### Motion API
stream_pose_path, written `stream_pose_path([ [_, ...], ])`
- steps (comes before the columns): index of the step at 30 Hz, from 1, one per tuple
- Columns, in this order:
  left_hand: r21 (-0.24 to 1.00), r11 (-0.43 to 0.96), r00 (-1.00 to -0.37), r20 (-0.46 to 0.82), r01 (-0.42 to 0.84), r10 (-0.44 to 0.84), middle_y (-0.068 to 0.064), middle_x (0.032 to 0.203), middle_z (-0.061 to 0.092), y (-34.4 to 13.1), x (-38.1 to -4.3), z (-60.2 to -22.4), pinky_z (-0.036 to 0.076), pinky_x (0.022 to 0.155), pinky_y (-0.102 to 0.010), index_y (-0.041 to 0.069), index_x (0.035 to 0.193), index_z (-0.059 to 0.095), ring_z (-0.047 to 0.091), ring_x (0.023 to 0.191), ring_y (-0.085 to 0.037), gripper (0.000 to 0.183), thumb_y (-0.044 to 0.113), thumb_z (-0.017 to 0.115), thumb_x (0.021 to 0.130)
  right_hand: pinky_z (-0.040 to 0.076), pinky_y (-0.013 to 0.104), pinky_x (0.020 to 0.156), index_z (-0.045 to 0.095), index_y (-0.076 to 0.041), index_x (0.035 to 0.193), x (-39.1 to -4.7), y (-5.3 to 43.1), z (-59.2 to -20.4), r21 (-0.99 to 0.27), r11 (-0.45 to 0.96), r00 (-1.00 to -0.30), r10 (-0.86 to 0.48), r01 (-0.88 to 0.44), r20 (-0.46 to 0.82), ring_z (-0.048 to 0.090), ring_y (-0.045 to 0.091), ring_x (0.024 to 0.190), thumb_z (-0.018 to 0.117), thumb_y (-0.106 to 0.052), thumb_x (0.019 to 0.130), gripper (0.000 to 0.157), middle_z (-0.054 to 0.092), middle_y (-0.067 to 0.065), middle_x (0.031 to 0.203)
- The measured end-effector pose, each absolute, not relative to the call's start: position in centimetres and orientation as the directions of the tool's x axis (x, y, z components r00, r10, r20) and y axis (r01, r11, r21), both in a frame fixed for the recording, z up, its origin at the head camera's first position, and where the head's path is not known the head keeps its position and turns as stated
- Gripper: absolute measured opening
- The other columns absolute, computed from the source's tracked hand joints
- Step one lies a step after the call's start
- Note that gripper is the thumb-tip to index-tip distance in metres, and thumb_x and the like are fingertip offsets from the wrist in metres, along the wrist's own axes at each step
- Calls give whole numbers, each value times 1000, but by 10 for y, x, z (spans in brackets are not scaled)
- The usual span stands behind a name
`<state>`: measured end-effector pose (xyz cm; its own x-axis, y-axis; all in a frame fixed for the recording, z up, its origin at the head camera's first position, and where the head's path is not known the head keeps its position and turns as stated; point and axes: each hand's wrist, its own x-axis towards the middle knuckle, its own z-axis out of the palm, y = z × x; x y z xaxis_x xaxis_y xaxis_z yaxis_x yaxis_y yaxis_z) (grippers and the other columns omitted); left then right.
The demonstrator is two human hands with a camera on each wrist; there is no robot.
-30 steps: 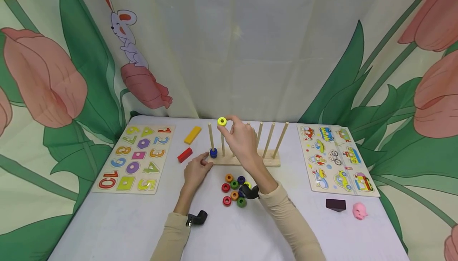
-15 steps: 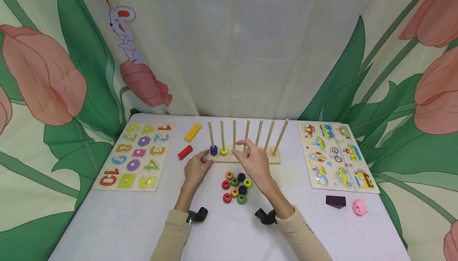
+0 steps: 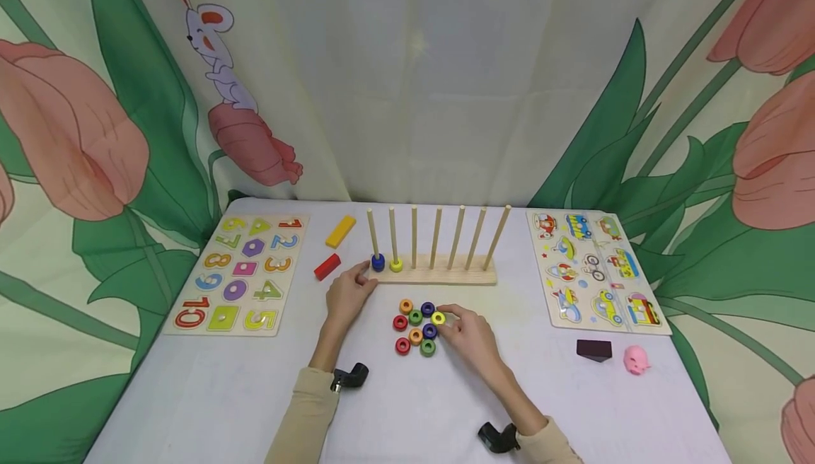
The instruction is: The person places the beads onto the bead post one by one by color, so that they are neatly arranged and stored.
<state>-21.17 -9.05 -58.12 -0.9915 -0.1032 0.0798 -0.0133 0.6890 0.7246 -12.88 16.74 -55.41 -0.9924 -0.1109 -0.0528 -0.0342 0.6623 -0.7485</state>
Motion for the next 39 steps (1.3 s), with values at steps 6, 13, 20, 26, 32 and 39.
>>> stream_pose_path([
  [6,732,681,-993,69,-13,-94,9,69,59,-89,-212,-580,36,50,-28,14,126,63,50,53,-11,46,30,72,84,25,23,38,67,-16,110,-132,169,-553,-720,692,-994,-106,-56,-24,33,6,39,73,-27,84,29,40,-7,46],
  [13,721,692,-993,50,-41,-110,9,68,59,-92,-208,-584,36,51,-29,15,126,63,49,53,-11,45,29,72,84,25,24,38,64,-14,113,-143,151,-516,-752,639,-986,-70,-159,149,34,8,39,70,-34,87,33,41,-7,47],
  [20,731,682,-995,58,-14,-82,9,68,58,-90,-204,-586,36,50,-29,13,125,63,49,52,-11,45,29,72,84,23,25,36,63,-12,119,-172,124,-454,-741,502,-867,-40,-447,496,30,11,37,66,-30,89,34,36,-5,46],
  [26,725,689,-995,58,-19,-87,9,67,58,-87,-202,-586,36,49,-28,13,125,64,49,52,-10,45,29,73,84,24,27,37,63,-13,119,-205,98,-426,-700,513,-829,-41,-497,558,31,11,35,63,-33,91,34,36,-6,45],
  [32,722,692,-995,68,-5,-78,9,69,59,-87,-206,-583,37,52,-28,14,126,63,50,55,-10,45,31,72,85,26,28,37,64,-7,117,-222,85,-422,-659,598,-847,-64,-456,528,35,12,34,64,-31,91,35,41,-6,46],
  [39,724,690,-991,100,7,-95,8,68,59,-90,-211,-582,36,52,-29,13,124,65,49,54,-11,44,29,73,83,28,29,40,62,-7,121,-226,81,-421,-655,599,-852,-92,-461,516,36,13,35,63,-30,92,37,42,-5,47],
])
